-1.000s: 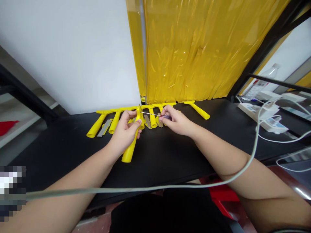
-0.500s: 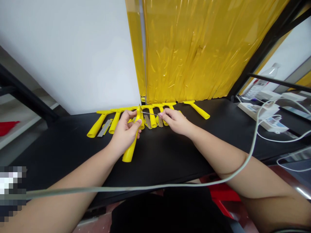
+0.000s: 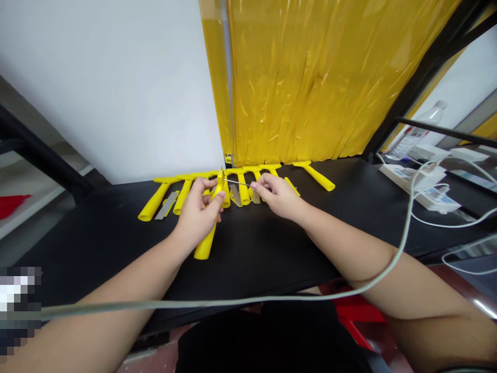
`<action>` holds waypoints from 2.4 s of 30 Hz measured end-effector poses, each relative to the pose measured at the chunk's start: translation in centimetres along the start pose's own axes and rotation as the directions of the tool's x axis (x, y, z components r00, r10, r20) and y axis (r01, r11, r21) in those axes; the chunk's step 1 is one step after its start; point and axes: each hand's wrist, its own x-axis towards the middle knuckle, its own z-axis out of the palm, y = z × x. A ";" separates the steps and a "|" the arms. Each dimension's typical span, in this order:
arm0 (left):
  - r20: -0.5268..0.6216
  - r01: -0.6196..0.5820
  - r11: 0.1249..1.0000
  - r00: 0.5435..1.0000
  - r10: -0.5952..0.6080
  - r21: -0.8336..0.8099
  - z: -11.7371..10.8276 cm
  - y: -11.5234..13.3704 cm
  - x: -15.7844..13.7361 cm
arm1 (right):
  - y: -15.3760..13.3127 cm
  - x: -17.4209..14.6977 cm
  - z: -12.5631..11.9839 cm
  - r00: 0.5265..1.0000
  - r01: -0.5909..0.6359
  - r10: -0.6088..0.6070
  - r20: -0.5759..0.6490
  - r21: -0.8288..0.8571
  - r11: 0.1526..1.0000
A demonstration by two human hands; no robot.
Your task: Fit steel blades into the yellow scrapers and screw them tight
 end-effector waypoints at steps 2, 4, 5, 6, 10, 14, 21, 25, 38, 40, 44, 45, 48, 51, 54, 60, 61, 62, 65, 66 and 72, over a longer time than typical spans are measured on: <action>0.007 0.013 1.000 1.000 -0.013 0.003 -0.1 -0.1 0.0 | -0.3 0.1 0.0 0.999 -0.019 0.017 0.035 0.060 0.998; 0.011 0.015 1.000 1.000 -0.015 0.016 -0.2 0.0 0.0 | -0.6 0.1 0.0 0.989 -0.110 0.087 0.120 0.204 0.973; 0.011 0.011 1.000 1.000 -0.012 0.028 -0.2 0.1 -0.1 | -0.7 0.2 0.0 0.974 -0.185 0.135 0.184 0.290 0.939; 0.011 0.005 0.999 1.000 -0.005 0.046 -0.2 0.2 -0.1 | -0.7 0.2 -0.1 0.950 -0.268 0.182 0.254 0.363 0.892; 0.027 -0.038 0.989 0.999 0.035 0.142 -0.2 0.5 -0.3 | -0.9 0.3 -0.4 0.879 -0.427 0.254 0.404 0.427 0.797; 0.032 -0.077 0.981 0.997 0.073 0.175 -0.5 0.3 -0.2 | -1.1 -0.1 -0.4 0.980 -0.074 0.048 0.193 0.128 0.989; 0.002 -0.057 0.989 0.998 0.058 0.133 -0.4 0.5 0.0 | -1.4 -0.5 -0.1 0.983 0.083 -0.084 0.163 0.012 0.996; 0.020 -0.081 0.979 0.997 0.079 0.186 -0.4 0.6 0.0 | -1.5 -0.4 -0.1 0.950 -0.188 0.069 0.303 0.382 0.905; 0.074 -0.108 0.980 0.993 0.097 0.169 -0.4 0.9 -0.1 | -1.4 0.2 -2.2 0.864 -0.257 0.131 0.486 0.202 0.945; 0.091 -0.096 0.985 0.992 0.083 0.145 -0.6 0.9 0.1 | -1.2 0.4 -3.1 0.846 -0.239 0.172 0.504 0.071 0.968; 0.072 -0.083 0.987 0.995 0.074 0.134 -0.9 0.6 0.6 | -0.7 1.0 -4.7 0.839 -0.358 0.310 0.447 0.024 0.933; 0.074 -0.095 0.983 0.994 0.084 0.156 -0.9 0.5 0.7 | -0.5 1.2 -5.0 0.856 -0.378 0.323 0.403 0.061 0.924; 0.081 -0.155 0.965 0.987 0.141 0.212 -0.8 0.1 0.8 | -0.2 1.7 -5.3 0.913 -0.362 0.310 0.264 0.179 0.915; 0.065 -0.181 0.966 0.983 0.172 0.183 -0.5 -0.4 0.8 | 0.0 1.9 -5.2 0.956 -0.281 0.254 0.147 0.205 0.938; 0.067 -0.161 0.981 0.986 0.155 0.109 -0.3 -0.7 0.8 | 0.1 1.9 -4.9 0.984 -0.180 0.175 0.041 0.182 0.967; 0.067 -0.037 0.992 0.997 0.046 -0.118 0.3 0.2 0.5 | 0.3 2.1 -4.7 0.986 -0.095 0.122 -0.114 0.218 0.971; 0.077 0.005 0.984 0.997 0.009 -0.181 0.4 0.6 0.4 | 0.3 2.2 -4.8 0.984 -0.086 0.118 -0.130 0.227 0.970; 0.088 0.047 0.969 0.996 -0.027 -0.243 0.5 0.9 0.3 | 0.4 2.3 -4.9 0.983 -0.078 0.114 -0.144 0.235 0.969; 0.115 0.151 0.907 0.987 -0.115 -0.392 0.7 1.7 0.1 | 0.3 2.3 -5.3 0.978 -0.053 0.104 -0.184 0.261 0.964; 0.124 0.176 0.888 0.983 -0.135 -0.424 0.8 1.9 0.0 | 0.2 2.2 -5.3 0.977 -0.044 0.097 -0.189 0.264 0.963; 0.201 0.186 0.849 0.975 -0.097 -0.494 1.4 2.1 -0.8 | -2.6 -1.2 -2.5 0.987 -0.034 -0.007 0.158 0.254 0.967</action>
